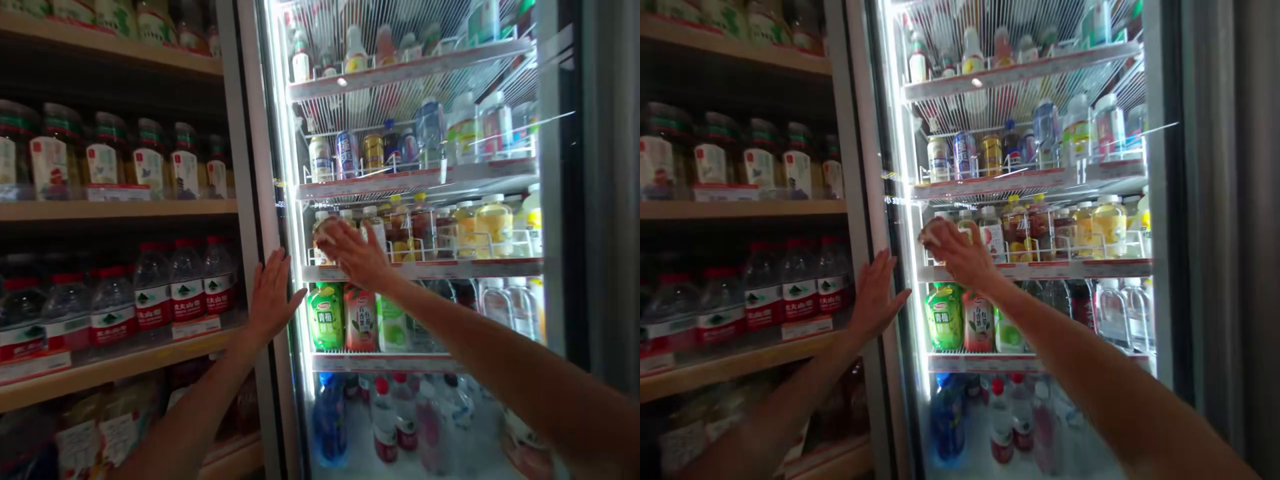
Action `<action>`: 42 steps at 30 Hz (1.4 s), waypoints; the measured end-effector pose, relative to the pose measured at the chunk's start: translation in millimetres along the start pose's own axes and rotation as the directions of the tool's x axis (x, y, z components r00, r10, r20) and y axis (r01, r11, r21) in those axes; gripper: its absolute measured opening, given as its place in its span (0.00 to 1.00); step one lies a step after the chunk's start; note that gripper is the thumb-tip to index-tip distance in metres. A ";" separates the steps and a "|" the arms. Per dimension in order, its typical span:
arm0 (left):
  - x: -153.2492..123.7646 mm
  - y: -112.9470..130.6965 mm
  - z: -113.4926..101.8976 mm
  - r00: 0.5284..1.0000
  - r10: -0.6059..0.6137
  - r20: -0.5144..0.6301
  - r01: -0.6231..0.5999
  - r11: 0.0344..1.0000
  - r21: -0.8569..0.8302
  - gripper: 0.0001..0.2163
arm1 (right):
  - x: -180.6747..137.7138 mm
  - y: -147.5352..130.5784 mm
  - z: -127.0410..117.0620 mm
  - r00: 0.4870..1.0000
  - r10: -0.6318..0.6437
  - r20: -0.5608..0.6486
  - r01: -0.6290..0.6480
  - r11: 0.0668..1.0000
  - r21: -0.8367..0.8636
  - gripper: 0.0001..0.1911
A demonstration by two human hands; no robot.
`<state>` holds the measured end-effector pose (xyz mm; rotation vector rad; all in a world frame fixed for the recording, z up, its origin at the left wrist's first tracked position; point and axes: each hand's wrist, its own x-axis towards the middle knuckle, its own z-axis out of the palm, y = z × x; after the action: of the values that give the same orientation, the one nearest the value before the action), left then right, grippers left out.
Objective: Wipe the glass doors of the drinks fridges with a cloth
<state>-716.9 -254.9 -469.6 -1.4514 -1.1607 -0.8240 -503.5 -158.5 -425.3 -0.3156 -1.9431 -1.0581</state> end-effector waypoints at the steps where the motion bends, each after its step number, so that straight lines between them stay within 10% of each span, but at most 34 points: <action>1: 5.1 -1.1 0.6 1.000 -0.007 -0.007 0.007 1.000 -0.001 0.30 | 10.5 10.4 -3.7 0.991 0.128 -0.033 -0.128 0.992 -0.008 0.28; 4: 15.6 -1.8 3.7 0.999 -0.037 -0.035 0.037 0.999 0.000 0.30 | 14.0 14.5 -7.5 0.978 0.200 -0.057 -0.201 0.980 -0.015 0.28; 9: 23.9 4.6 11.8 0.998 0.043 -0.036 -0.042 0.999 0.014 0.28 | -13.7 0.2 -5.4 0.964 -0.260 0.053 0.260 0.966 0.001 0.32; 15: 45.6 17.0 18.1 0.999 0.022 -0.036 -0.021 0.999 0.027 0.28 | 10.1 47.4 -26.8 0.953 0.294 -0.078 -0.300 0.949 -0.093 0.27; 21: 49.1 24.3 21.9 1.000 0.006 0.007 -0.006 1.000 0.016 0.28 | -44.9 33.7 -18.6 0.969 -0.239 0.061 0.244 0.966 -0.084 0.31; 27: 61.0 32.7 23.9 1.000 0.007 0.027 -0.008 1.000 0.027 0.28 | -11.9 78.4 -34.1 0.937 0.329 -0.118 -0.344 0.930 -0.134 0.26; 33: 67.2 46.3 26.2 0.999 0.036 0.031 -0.037 0.999 0.021 0.29 | -68.0 51.4 -28.9 0.990 -0.135 0.042 0.139 0.982 -0.127 0.27; 36: 68.1 48.3 27.4 0.999 0.037 0.027 -0.037 0.999 0.013 0.30 | -64.1 85.9 -37.5 0.985 0.148 -0.084 -0.160 0.973 -0.164 0.27; 39: 69.9 52.0 28.1 0.999 0.035 0.001 -0.035 0.999 0.008 0.29 | -51.5 105.6 -41.8 0.837 0.485 -0.253 -0.525 0.843 -0.118 0.28; 42: 75.4 63.0 29.5 0.998 0.050 -0.047 -0.050 0.999 0.002 0.30 | -61.8 75.0 -33.7 0.907 0.370 -0.201 -0.396 0.911 -0.113 0.30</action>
<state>-637.7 -207.5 -424.8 -1.4474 -1.0855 -0.8186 -405.1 -128.5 -424.1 -0.6416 -1.5621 -0.9359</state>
